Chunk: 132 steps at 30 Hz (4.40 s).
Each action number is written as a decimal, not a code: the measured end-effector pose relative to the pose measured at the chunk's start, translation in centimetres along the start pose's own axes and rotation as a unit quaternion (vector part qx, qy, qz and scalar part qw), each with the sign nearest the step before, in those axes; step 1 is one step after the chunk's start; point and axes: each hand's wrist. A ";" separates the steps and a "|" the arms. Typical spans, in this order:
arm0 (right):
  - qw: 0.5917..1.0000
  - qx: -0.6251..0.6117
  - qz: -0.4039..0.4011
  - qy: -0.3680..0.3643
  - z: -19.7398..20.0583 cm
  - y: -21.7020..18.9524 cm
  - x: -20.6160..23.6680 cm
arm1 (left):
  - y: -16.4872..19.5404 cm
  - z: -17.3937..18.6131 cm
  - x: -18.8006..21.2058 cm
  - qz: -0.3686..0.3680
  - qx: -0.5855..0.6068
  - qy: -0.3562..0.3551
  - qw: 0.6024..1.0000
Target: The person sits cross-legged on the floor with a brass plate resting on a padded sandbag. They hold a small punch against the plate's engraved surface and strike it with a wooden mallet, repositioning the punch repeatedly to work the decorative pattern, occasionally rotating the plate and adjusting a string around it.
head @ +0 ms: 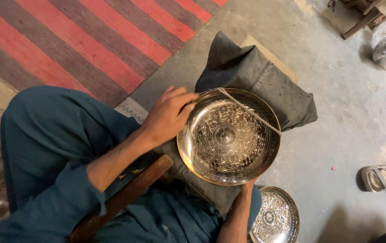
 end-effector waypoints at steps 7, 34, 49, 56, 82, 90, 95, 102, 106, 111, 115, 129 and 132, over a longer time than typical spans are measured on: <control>1.000 0.021 -0.004 0.006 0.7 0.9 -0.1 | 1.0 0.3 -1.5 -0.004 0.048 -0.011 0.999; 0.950 0.065 -0.035 -0.305 -7.8 -15.2 -6.5 | 4.8 6.7 17.7 0.422 0.123 -0.067 0.896; 0.955 0.133 0.026 -0.264 -8.6 -14.6 -6.0 | 4.3 7.2 9.5 0.146 -0.021 -0.032 0.989; 0.949 0.181 0.032 -0.257 -8.6 -14.2 -5.9 | 4.2 7.7 7.1 0.078 -0.119 -0.028 0.989; 0.949 0.180 0.059 -0.254 -8.8 -14.4 -5.9 | 0.4 6.6 5.5 -0.102 -0.337 0.023 0.936; 0.948 0.173 0.073 -0.258 -8.8 -14.6 -6.0 | 0.1 7.0 5.0 -0.108 -0.336 0.024 0.935; 0.943 0.189 0.078 -0.262 -8.7 -14.5 -6.2 | 0.0 7.2 5.2 -0.113 -0.412 0.011 0.904; 0.942 0.200 0.072 -0.259 -8.7 -14.6 -6.2 | -0.1 7.1 5.0 -0.125 -0.361 0.032 0.923; 0.940 0.202 0.062 -0.268 -8.7 -14.8 -6.1 | 0.3 7.1 5.1 -0.124 -0.383 0.027 0.915; 0.942 0.188 0.054 -0.272 -8.5 -14.8 -6.2 | 0.6 7.2 4.9 -0.107 -0.273 0.035 0.955; 0.938 0.200 0.052 -0.278 -8.4 -14.7 -6.2 | 0.3 7.3 4.8 -0.112 -0.291 0.031 0.950; 0.937 0.185 0.068 -0.289 -8.5 -14.4 -6.2 | -1.3 6.7 4.8 -0.129 -0.345 0.038 0.929; 0.933 0.204 0.046 -0.293 -8.5 -14.5 -6.3 | -1.4 6.7 4.7 -0.120 -0.359 0.020 0.926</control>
Point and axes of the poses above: each hand's wrist, its own x-axis away from the middle knuckle, its own z-axis out of the back of the hand, y = z × x, and after that the axes turned 8 degrees about x, right-handed
